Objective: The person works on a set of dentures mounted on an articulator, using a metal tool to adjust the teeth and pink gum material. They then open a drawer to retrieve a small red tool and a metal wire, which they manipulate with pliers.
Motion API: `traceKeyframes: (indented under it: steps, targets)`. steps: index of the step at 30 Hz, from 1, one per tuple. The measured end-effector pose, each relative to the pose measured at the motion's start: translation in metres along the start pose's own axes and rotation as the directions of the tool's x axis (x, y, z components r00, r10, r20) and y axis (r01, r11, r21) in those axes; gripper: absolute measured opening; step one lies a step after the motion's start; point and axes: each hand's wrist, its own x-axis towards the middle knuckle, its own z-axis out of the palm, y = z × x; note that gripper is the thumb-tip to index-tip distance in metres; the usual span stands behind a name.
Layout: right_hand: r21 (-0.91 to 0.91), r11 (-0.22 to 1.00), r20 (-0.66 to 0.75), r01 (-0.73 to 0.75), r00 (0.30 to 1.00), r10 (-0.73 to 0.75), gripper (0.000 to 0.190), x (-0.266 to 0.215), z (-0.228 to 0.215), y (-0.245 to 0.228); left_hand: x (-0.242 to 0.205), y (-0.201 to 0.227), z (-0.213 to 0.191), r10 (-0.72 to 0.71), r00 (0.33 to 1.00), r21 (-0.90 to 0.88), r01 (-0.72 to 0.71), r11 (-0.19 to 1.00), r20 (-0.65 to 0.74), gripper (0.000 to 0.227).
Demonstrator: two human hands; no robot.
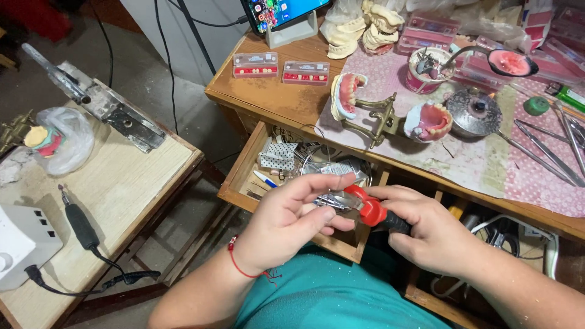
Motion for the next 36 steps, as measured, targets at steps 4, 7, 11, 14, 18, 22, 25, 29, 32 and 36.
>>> traceKeyframes:
  steps: [4, 7, 11, 14, 18, 22, 25, 29, 32, 36]
  targets:
    - [0.014, 1.0, 0.015, -0.003, 1.0, 0.003, 0.067, 0.001, -0.001, 0.002, 0.009, -0.002, -0.001, -0.062, 0.998, 0.044, 0.062, 0.997, 0.007, 0.04]
    - [-0.011, 0.999, 0.001, -0.051, 0.999, 0.051, 0.061, 0.001, 0.001, 0.002, 0.012, -0.006, -0.003, -0.108, 0.994, 0.048, 0.109, 0.993, -0.013, 0.039]
    - [-0.021, 0.999, -0.052, -0.038, 0.998, 0.037, 0.051, 0.004, 0.002, -0.001, 0.016, -0.005, -0.005, -0.146, 0.989, 0.087, 0.147, 0.985, -0.015, 0.036]
    - [-0.018, 0.999, -0.062, -0.03, 0.998, 0.029, 0.046, 0.005, 0.002, -0.005, 0.018, -0.006, -0.007, -0.176, 0.984, 0.068, 0.176, 0.982, -0.006, 0.036]
    - [-0.004, 0.999, -0.059, -0.052, 0.997, 0.051, 0.046, 0.004, 0.001, -0.004, 0.02, -0.006, -0.009, -0.219, 0.976, 0.045, 0.218, 0.975, 0.012, 0.038]
    - [0.006, 0.999, -0.067, -0.044, 0.997, 0.044, 0.043, 0.005, 0.001, -0.004, 0.021, -0.011, -0.01, -0.202, 0.978, 0.019, 0.202, 0.979, 0.045, 0.035]
    - [-0.032, 0.997, -0.066, -0.068, 0.996, 0.066, 0.041, 0.005, 0.0, -0.003, 0.021, -0.011, -0.01, -0.198, 0.979, 0.029, 0.197, 0.98, 0.044, 0.035]
    - [-0.071, 0.997, -0.079, -0.042, 0.996, 0.036, 0.042, 0.006, 0.0, -0.003, 0.021, -0.009, -0.01, -0.212, 0.976, 0.02, 0.211, 0.977, 0.043, 0.035]
    - [-0.095, 0.995, -0.085, -0.031, 0.996, 0.023, 0.044, 0.005, 0.0, 0.0, 0.021, -0.01, -0.01, -0.224, 0.974, 0.018, 0.223, 0.975, 0.035, 0.035]
    - [-0.104, 0.994, -0.079, -0.022, 0.997, 0.014, 0.046, 0.006, -0.001, 0.0, 0.022, -0.006, -0.008, -0.236, 0.972, 0.029, 0.235, 0.972, 0.024, 0.036]
